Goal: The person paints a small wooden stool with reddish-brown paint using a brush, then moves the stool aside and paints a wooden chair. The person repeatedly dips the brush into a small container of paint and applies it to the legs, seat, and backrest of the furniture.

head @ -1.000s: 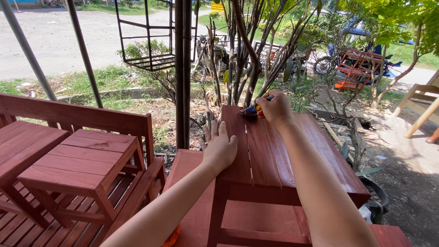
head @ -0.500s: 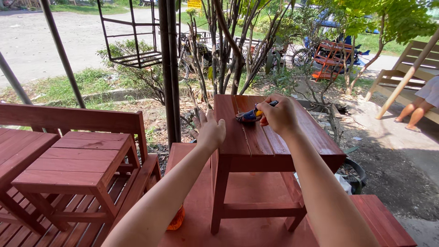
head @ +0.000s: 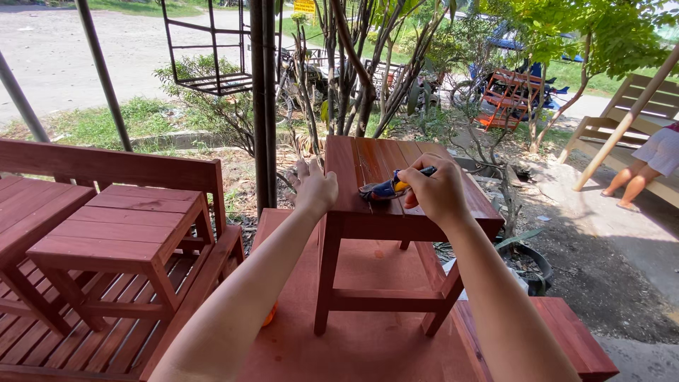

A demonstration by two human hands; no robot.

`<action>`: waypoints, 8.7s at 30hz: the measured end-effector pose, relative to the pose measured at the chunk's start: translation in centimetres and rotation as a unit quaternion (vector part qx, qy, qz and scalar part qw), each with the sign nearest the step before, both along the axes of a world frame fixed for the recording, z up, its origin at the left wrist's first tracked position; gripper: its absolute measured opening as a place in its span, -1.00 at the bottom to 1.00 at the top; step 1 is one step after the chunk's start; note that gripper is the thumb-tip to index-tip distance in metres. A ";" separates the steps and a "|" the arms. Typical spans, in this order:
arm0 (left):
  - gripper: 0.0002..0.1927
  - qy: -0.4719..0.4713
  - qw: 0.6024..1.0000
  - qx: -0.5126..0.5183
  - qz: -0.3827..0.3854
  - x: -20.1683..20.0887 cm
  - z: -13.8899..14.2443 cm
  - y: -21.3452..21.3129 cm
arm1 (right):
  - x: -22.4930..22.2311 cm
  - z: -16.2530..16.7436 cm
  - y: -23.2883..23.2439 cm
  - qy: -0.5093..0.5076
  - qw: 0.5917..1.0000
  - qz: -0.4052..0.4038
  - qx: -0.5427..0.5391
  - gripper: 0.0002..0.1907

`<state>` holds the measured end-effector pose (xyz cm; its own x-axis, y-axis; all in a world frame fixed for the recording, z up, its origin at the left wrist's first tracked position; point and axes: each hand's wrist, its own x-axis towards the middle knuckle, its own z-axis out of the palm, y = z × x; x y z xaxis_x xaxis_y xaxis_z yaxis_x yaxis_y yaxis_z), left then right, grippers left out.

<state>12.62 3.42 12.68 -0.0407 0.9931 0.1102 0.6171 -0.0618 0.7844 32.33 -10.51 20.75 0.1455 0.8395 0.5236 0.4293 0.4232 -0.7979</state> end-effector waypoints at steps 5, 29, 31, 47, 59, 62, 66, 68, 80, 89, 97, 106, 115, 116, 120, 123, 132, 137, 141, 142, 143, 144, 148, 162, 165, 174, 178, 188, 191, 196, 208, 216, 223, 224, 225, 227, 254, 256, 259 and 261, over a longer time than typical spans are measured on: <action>-0.25 -0.002 1.000 -0.001 0.022 0.1 -0.2 -1.4 | -0.2 0.0 -2.6 0.001 1.000 0.025 -0.003 -0.81; -0.25 -0.006 0.999 -0.017 0.044 -3.7 -0.1 -1.7 | 2.7 3.4 -1.1 0.076 0.990 0.003 0.115 -0.86; -0.25 -0.006 0.999 -0.016 0.036 -4.3 -0.1 -0.5 | 2.6 3.2 1.7 0.054 0.991 -0.004 0.123 -0.85; -0.30 0.024 0.999 0.010 -0.033 -6.9 -2.7 9.4 | 1.8 -0.6 22.4 0.034 0.996 -0.074 0.033 -0.80; -0.31 0.035 0.998 -0.008 -0.059 -7.2 -4.3 9.6 | 1.5 -1.5 23.4 0.054 0.996 -0.050 -0.040 -0.85; -0.30 0.038 0.998 -0.023 -0.050 -7.1 -3.9 9.0 | 1.0 -0.7 21.1 0.052 0.996 -0.044 -0.056 -0.85; -0.31 0.031 0.998 -0.020 -0.044 -6.6 -3.4 7.7 | 0.5 0.1 17.7 0.052 0.996 -0.028 -0.061 -0.84; -0.31 0.021 0.999 -0.010 -0.039 -6.1 -3.1 7.0 | 0.3 0.3 15.9 0.051 0.997 -0.017 -0.056 -0.84; -0.28 0.004 1.000 0.020 -0.019 -3.9 -2.7 2.8 | -1.4 0.5 4.7 0.015 1.000 0.002 -0.014 -0.82; -0.30 0.027 1.000 0.009 0.012 -4.1 -2.2 -0.1 | -1.9 0.7 -2.4 0.004 1.000 0.023 -0.018 -0.84; -0.29 0.046 0.999 -0.014 0.011 -4.1 -0.7 -1.3 | -0.7 2.2 -5.3 0.039 0.998 0.055 -0.016 -0.84; -0.26 0.065 0.998 0.002 -0.008 -5.0 0.2 1.7 | -0.1 3.8 2.2 0.101 0.993 0.012 0.054 -0.85; -0.34 0.044 0.998 0.025 -0.039 -7.6 0.2 5.9 | -2.3 1.8 18.0 0.069 0.996 -0.008 0.056 -0.83; -0.32 0.037 0.998 0.028 -0.040 -7.9 0.1 6.4 | -2.3 1.6 19.3 0.057 0.997 -0.019 0.057 -0.84; -0.32 0.030 0.999 0.013 -0.043 -8.9 -0.2 8.2 | -2.1 0.7 23.3 0.005 0.997 -0.066 0.045 -0.84; -0.32 0.042 0.998 0.007 -0.035 -9.1 -0.7 9.4 | -2.1 0.2 24.9 0.016 0.998 -0.048 0.037 -0.81; -0.31 0.040 0.998 -0.003 -0.039 -8.6 -2.9 10.7 | -3.0 -0.3 23.5 0.011 0.997 -0.037 -0.067 -0.81; -0.29 0.042 0.998 0.006 -0.037 -7.8 -2.7 9.9 | -3.7 0.5 20.7 0.006 0.997 -0.030 -0.078 -0.83; -0.30 0.047 0.998 0.001 -0.031 -7.0 -1.8 8.4 | -4.3 1.0 17.9 -0.002 0.997 -0.018 -0.077 -0.83; -0.30 0.046 0.999 0.001 -0.028 -6.9 -1.7 8.0 | -4.4 1.1 17.1 -0.002 0.997 -0.010 -0.075 -0.83; -0.30 0.044 0.999 0.000 -0.026 -6.7 -1.5 7.5 | -4.6 1.2 16.3 -0.003 0.997 -0.002 -0.073 -0.83; -0.30 0.042 0.999 0.000 -0.024 -6.6 -1.3 7.0 | -4.8 1.3 15.5 -0.004 0.997 0.006 -0.071 -0.83; -0.29 0.042 0.999 0.012 -0.013 -6.7 -0.8 5.3 | -5.8 1.9 11.8 -0.037 0.996 -0.002 -0.076 -0.84; -0.30 0.033 0.999 0.006 0.041 -6.7 -0.9 -1.7 | -7.0 2.2 0.2 -0.051 0.996 0.040 -0.057 -0.84; -0.28 0.041 0.998 0.000 0.045 -6.5 -1.1 -2.8 | -7.1 2.3 -1.6 -0.060 0.996 0.045 -0.043 -0.85; -0.33 0.011 0.999 -0.008 0.044 -6.3 -3.3 -3.5 | -5.2 0.6 -5.8 0.027 0.995 0.088 -0.047 -0.83; -0.21 -0.025 1.000 -0.015 0.012 -5.6 -5.7 -3.5 | -2.2 -0.7 -8.2 0.044 0.999 0.021 -0.006 -0.77; -0.19 -0.185 0.974 0.027 -0.129 -1.9 -13.2 -4.2 | 9.8 -9.1 -10.9 0.474 0.872 -0.032 0.115 -0.57; -0.37 -0.147 0.980 0.074 -0.109 -1.0 -14.8 -3.8 | 13.3 -13.3 -10.7 0.576 0.804 0.027 0.146 -0.63; -0.42 -0.139 0.976 0.105 -0.133 -1.4 -15.0 -4.4 | 15.9 -16.7 -10.1 0.571 0.803 0.068 0.159 -0.83; -0.42 -0.128 0.970 0.097 -0.182 -0.2 -9.0 -1.4 | 9.2 -13.7 -5.8 0.434 0.868 -0.009 0.243 -0.60; -0.43 -0.238 0.945 0.132 -0.179 1.9 -7.3 3.4 | 5.1 -11.1 -2.1 0.432 0.868 0.009 0.244 -0.76; -0.30 -0.267 0.952 0.112 -0.096 3.4 -6.5 5.3 | 0.9 -7.1 3.9 0.374 0.903 0.088 0.194 -0.88; -0.30 -0.264 0.954 0.108 -0.090 3.3 -6.5 5.5 | 0.3 -6.6 4.8 0.369 0.905 0.101 0.188 -0.89; -0.29 -0.260 0.956 0.104 -0.083 3.3 -6.5 5.7 | -0.3 -6.0 5.7 0.364 0.906 0.114 0.183 -0.90; -0.34 -0.285 0.939 0.169 -0.091 3.2 -6.5 6.0 | -1.3 -5.2 7.5 0.347 0.917 0.121 0.156 -0.91; -0.46 -0.150 0.977 0.134 0.070 1.1 -4.1 6.2 | 22.5 -6.0 4.7 0.217 0.954 -0.118 0.171 -0.86; -0.46 -0.145 0.976 0.145 0.075 1.0 -4.0 6.1 | 23.5 -5.9 3.5 0.212 0.950 -0.137 0.185 -0.87; -0.46 -0.143 0.975 0.154 0.075 0.9 -4.0 5.9 | 23.0 -5.3 2.3 0.209 0.944 -0.149 0.210 -0.88; -0.48 -0.144 0.975 0.150 0.080 0.9 -3.9 5.8 | 21.0 -4.7 2.3 0.214 0.940 -0.144 0.225 -0.90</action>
